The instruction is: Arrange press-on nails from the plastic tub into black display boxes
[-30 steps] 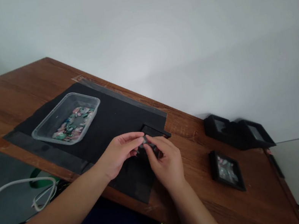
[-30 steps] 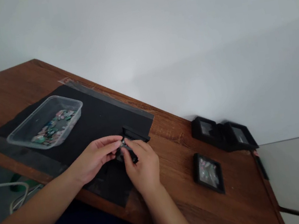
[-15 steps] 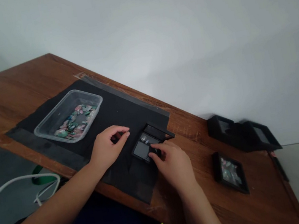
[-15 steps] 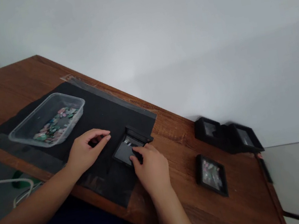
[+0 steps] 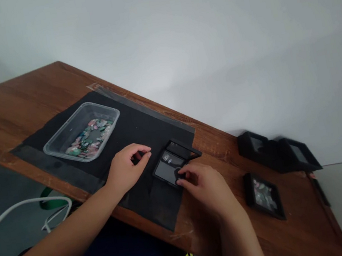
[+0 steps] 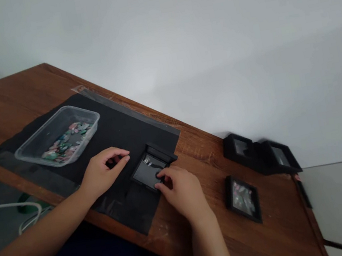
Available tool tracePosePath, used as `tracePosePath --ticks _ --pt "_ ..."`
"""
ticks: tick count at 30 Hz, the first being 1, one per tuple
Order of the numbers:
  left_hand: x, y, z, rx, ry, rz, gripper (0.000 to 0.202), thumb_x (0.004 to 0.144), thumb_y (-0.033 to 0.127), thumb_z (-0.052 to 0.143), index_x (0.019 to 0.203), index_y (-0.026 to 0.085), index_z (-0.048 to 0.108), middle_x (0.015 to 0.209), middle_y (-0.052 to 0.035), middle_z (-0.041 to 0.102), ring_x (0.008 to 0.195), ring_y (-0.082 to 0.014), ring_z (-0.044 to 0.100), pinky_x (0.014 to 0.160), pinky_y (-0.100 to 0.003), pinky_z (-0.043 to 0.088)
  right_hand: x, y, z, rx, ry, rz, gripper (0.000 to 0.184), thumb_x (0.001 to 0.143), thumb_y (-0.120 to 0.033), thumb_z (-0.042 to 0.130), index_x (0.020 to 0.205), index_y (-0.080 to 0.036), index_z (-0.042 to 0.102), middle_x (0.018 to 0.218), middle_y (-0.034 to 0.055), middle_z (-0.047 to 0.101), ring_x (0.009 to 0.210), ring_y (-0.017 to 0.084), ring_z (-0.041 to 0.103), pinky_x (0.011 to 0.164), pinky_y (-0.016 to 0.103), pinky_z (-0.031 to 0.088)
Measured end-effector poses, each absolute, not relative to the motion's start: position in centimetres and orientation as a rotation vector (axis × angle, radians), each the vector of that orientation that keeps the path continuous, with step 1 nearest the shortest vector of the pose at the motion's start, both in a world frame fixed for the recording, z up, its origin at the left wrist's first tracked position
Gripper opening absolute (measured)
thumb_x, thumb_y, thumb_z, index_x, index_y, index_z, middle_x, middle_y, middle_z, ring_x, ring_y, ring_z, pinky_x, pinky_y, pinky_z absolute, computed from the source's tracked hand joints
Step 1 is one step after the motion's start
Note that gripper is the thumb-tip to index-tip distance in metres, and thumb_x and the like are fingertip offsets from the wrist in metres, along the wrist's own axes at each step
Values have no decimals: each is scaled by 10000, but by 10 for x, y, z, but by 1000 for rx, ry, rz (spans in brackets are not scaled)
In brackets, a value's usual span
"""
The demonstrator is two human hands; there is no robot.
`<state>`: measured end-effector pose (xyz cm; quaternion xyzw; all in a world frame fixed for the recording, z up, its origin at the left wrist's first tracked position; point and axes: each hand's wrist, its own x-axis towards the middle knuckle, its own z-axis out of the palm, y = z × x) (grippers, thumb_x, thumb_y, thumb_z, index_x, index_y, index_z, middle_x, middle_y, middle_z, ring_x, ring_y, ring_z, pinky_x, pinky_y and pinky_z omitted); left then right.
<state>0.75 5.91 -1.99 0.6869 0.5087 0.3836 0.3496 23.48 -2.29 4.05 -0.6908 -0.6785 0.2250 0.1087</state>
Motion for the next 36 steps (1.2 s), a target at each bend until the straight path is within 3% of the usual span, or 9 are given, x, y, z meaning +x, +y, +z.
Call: tracePosePath --ticks 3,9,19,36 --pt "7 60 -20 1786 1323 978 205 896 357 628 982 221 755 945 -53 750 805 -193 648 665 -275 458 232 -21 41 -2003 -2016 629 67 880 -256 710 908 -269 769 866 4 739 797 181 658 685 284 421" --pt "7 60 -20 1801 1299 970 216 899 359 623 991 217 757 954 -56 749 798 -192 652 663 -275 465 229 -17 39 -2007 -2047 594 95 892 -215 685 817 -252 731 813 -6 720 776 180 646 676 280 397" --pt "7 59 -18 1821 1284 953 196 908 344 622 985 217 749 957 -50 744 799 -185 652 676 -280 464 221 -19 36 -1981 -2005 470 124 975 -271 564 923 -233 670 812 1 720 685 160 636 613 257 373" --pt "6 57 -15 1812 1282 920 173 907 330 632 978 219 745 968 -41 745 786 -174 656 584 -248 428 224 -18 27 -1776 -1971 506 113 921 -248 686 966 -262 789 900 11 804 793 183 736 743 279 535"
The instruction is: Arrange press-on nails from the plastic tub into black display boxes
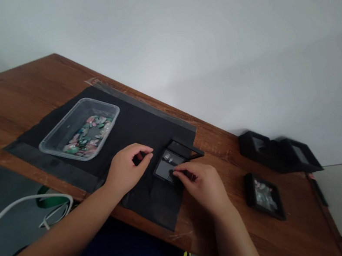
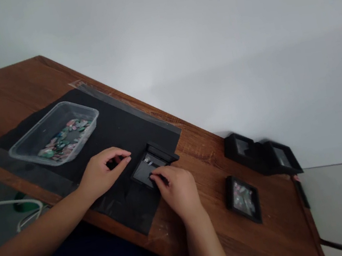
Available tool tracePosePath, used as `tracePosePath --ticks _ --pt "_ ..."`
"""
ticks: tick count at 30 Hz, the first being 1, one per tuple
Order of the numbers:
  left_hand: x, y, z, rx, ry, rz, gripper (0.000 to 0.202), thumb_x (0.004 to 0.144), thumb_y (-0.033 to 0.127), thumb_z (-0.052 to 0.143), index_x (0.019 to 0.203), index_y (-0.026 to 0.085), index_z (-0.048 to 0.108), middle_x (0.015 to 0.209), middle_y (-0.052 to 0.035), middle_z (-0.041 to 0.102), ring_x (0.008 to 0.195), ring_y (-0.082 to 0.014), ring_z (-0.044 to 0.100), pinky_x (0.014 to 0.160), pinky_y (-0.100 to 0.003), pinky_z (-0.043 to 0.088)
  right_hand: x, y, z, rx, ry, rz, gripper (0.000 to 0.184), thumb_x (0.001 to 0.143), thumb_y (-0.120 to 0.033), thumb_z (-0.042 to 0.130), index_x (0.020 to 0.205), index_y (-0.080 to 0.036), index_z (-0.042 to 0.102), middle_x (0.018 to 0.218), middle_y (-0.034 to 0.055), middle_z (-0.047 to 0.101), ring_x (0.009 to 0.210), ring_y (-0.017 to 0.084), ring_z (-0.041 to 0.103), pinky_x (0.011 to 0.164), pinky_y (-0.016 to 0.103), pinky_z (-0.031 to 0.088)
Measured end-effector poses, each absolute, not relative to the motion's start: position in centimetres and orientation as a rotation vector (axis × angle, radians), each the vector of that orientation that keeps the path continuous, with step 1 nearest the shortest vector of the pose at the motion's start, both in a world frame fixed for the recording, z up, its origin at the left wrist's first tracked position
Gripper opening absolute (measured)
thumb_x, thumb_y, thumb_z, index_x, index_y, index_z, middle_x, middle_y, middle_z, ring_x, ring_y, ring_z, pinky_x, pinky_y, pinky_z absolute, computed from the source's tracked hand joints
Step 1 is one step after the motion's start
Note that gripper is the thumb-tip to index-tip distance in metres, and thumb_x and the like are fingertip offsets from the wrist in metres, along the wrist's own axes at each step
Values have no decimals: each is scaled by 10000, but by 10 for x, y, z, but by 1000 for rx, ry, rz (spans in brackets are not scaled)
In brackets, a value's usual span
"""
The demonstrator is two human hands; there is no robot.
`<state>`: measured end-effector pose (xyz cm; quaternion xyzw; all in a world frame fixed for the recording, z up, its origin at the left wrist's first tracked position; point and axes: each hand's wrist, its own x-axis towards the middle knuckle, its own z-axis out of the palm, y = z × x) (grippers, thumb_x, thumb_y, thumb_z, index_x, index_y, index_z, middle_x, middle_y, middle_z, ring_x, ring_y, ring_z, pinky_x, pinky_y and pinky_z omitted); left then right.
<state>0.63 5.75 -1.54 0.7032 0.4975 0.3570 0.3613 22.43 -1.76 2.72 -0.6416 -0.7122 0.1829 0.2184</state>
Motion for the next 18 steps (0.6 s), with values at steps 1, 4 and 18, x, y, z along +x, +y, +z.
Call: tracePosePath --ticks 1,4,18 --pt "6 58 -15 1814 1282 916 172 907 329 633 975 218 745 968 -40 746 788 -174 657 588 -248 433 225 -17 27 -1747 -1974 511 123 926 -243 679 974 -264 790 914 13 806 811 181 742 756 277 543" --pt "6 58 -15 1829 1281 904 170 908 327 633 971 217 747 963 -39 744 785 -172 655 593 -247 440 226 -17 28 -1632 -1983 535 170 948 -199 639 986 -268 790 972 8 810 878 165 754 804 256 555" --pt "5 58 -18 1890 1236 932 125 896 278 651 952 235 753 928 -4 745 739 -150 643 539 -234 424 233 -12 15 -1727 -2053 442 263 957 -148 590 1056 -307 774 1081 -28 803 974 207 772 853 329 591"
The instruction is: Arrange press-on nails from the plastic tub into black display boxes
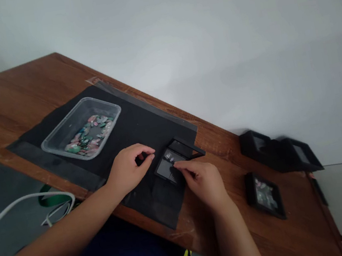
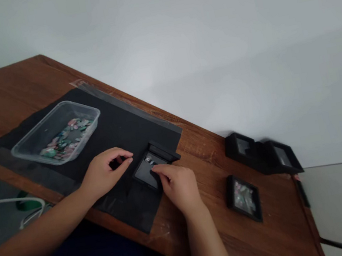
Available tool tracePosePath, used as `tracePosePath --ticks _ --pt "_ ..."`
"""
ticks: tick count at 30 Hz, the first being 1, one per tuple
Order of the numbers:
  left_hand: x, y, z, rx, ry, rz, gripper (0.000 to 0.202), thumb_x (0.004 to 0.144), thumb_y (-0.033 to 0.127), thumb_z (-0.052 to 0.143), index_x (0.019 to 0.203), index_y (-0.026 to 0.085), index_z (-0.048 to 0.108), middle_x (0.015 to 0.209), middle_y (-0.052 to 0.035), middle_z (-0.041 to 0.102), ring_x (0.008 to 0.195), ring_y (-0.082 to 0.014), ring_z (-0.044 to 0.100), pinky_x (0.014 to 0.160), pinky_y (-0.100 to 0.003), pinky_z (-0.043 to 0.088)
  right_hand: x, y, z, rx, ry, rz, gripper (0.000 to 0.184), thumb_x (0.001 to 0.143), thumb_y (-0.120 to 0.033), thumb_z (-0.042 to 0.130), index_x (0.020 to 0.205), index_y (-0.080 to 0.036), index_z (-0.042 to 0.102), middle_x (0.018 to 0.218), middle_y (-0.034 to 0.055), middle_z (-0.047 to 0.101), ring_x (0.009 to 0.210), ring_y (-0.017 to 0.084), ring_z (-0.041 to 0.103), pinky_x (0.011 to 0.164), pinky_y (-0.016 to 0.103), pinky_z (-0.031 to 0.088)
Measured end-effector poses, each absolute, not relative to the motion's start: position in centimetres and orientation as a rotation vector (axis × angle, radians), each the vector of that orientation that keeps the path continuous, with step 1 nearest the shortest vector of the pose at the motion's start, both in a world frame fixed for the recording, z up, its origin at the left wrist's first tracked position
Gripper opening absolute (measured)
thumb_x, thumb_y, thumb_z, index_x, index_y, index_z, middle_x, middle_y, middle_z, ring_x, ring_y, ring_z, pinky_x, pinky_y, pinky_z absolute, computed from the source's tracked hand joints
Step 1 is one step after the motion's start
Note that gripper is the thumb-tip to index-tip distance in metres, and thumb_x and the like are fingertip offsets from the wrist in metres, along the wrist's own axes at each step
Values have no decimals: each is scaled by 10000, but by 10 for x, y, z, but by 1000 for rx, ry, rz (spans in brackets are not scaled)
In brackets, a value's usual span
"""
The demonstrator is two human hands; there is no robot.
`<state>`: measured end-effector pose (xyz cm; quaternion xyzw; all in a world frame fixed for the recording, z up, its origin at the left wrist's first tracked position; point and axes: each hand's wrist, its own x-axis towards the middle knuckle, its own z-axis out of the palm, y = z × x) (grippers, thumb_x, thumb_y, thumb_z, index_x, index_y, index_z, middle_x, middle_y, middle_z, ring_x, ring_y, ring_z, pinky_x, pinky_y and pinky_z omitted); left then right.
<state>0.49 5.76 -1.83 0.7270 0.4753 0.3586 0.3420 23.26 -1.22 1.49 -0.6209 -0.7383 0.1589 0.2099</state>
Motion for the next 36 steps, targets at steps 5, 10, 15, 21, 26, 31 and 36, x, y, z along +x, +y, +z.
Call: tracePosePath --ticks 5,10,15,21,26,31,36 --pt "5 58 -20 1899 1234 928 125 896 276 651 957 238 753 935 -3 747 752 -153 650 544 -235 426 230 -11 14 -1761 -2016 455 221 965 -225 625 1118 -314 756 1083 -32 802 918 214 776 779 332 588" --pt "4 58 -20 1925 1229 918 124 899 283 650 954 240 753 929 0 749 744 -153 655 548 -240 430 232 -12 14 -1718 -2003 472 207 952 -215 648 1090 -306 772 1078 -23 804 954 208 772 815 322 581" --pt "4 58 -19 1925 1231 915 122 896 276 650 950 238 753 925 0 749 741 -152 655 537 -239 426 232 -12 15 -1711 -2015 444 179 939 -197 661 1020 -288 793 1036 -15 812 946 206 769 836 324 578" --pt "5 57 -19 1893 1230 964 125 894 282 653 953 236 753 920 -3 740 740 -147 651 561 -238 445 227 -10 14 -1701 -2024 441 222 952 -145 606 1020 -265 780 1040 -3 803 954 191 753 855 314 570" --pt "5 56 -18 1876 1227 957 129 890 288 654 948 231 754 921 -13 739 742 -151 647 518 -225 426 226 -9 12 -1728 -2008 413 228 948 -149 597 1031 -267 773 1089 7 795 1004 197 744 865 318 567" --pt "4 54 -19 1821 1217 1016 115 886 294 669 935 227 748 910 -15 729 727 -143 638 475 -205 399 223 -10 17 -1829 -1961 363 183 930 -202 640 1050 -279 755 1037 0 805 915 204 757 764 301 549" --pt "4 54 -19 1807 1220 1019 113 883 291 675 940 227 749 905 -17 725 723 -142 637 472 -200 396 215 -14 21 -1937 -1929 306 142 873 -317 736 1011 -285 743 899 -7 803 753 197 741 633 277 482"
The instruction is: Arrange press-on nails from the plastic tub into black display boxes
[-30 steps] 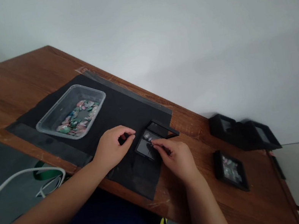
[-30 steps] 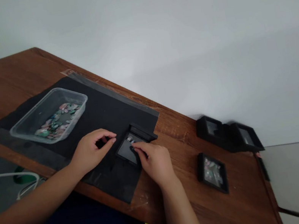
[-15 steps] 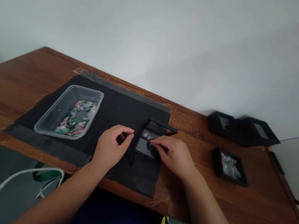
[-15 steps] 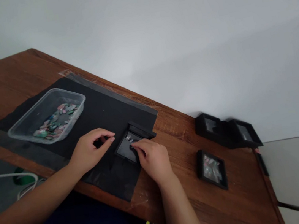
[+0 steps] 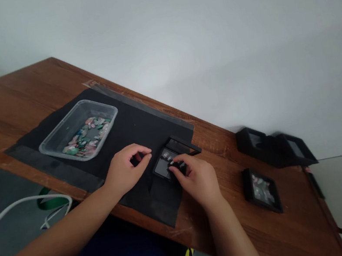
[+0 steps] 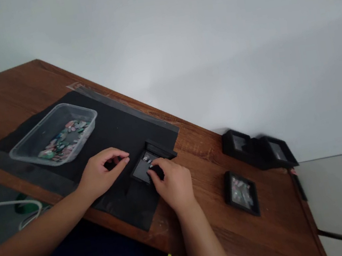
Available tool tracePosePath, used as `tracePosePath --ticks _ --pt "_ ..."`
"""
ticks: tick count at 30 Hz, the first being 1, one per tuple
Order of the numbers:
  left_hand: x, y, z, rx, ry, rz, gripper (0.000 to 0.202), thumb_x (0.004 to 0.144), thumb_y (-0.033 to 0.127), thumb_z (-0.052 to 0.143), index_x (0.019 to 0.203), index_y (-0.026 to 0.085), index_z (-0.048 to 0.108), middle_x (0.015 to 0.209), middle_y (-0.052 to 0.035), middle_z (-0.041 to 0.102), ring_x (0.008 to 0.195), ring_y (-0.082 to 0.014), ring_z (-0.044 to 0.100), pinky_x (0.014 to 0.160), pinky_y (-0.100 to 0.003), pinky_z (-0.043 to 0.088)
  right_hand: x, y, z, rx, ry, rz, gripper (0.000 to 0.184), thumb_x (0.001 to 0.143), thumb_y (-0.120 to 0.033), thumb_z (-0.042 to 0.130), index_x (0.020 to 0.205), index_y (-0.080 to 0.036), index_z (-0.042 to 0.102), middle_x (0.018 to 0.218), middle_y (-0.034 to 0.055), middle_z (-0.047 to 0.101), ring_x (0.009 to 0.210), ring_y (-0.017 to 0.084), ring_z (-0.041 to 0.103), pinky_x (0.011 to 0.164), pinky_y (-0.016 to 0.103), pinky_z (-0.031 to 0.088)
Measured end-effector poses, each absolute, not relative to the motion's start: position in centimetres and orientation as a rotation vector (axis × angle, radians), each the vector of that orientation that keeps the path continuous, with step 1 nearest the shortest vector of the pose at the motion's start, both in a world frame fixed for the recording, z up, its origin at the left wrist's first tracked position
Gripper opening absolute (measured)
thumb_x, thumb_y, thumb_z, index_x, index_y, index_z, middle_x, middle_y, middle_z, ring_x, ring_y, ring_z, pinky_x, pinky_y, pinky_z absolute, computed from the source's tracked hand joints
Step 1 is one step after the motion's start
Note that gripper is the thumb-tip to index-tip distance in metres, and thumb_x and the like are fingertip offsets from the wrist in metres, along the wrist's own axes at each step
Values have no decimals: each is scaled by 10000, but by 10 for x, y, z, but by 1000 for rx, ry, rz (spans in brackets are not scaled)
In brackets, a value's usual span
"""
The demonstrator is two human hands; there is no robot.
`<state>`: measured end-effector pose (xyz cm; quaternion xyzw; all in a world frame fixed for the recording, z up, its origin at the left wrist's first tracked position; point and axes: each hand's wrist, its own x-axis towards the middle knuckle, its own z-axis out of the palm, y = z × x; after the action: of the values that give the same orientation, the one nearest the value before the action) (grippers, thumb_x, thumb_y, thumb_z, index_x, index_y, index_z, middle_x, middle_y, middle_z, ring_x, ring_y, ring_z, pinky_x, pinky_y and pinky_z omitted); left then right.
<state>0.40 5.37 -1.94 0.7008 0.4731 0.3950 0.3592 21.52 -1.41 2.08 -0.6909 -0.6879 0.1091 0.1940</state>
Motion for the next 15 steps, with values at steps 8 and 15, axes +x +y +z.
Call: tracePosePath --ticks 8,15 --pt "4 54 -20 1797 1226 1032 126 877 306 681 924 206 740 850 -32 723 707 -154 623 541 -232 450 208 -13 18 -1979 -1839 303 272 850 -321 750 1118 -320 709 974 -35 810 633 182 707 627 307 500" --pt "4 55 -24 1770 1210 1020 139 876 307 680 954 201 725 889 -39 726 728 -159 621 593 -254 473 202 -12 12 -1968 -1733 363 218 897 -287 679 1110 -310 720 957 -30 813 690 188 733 630 307 524"
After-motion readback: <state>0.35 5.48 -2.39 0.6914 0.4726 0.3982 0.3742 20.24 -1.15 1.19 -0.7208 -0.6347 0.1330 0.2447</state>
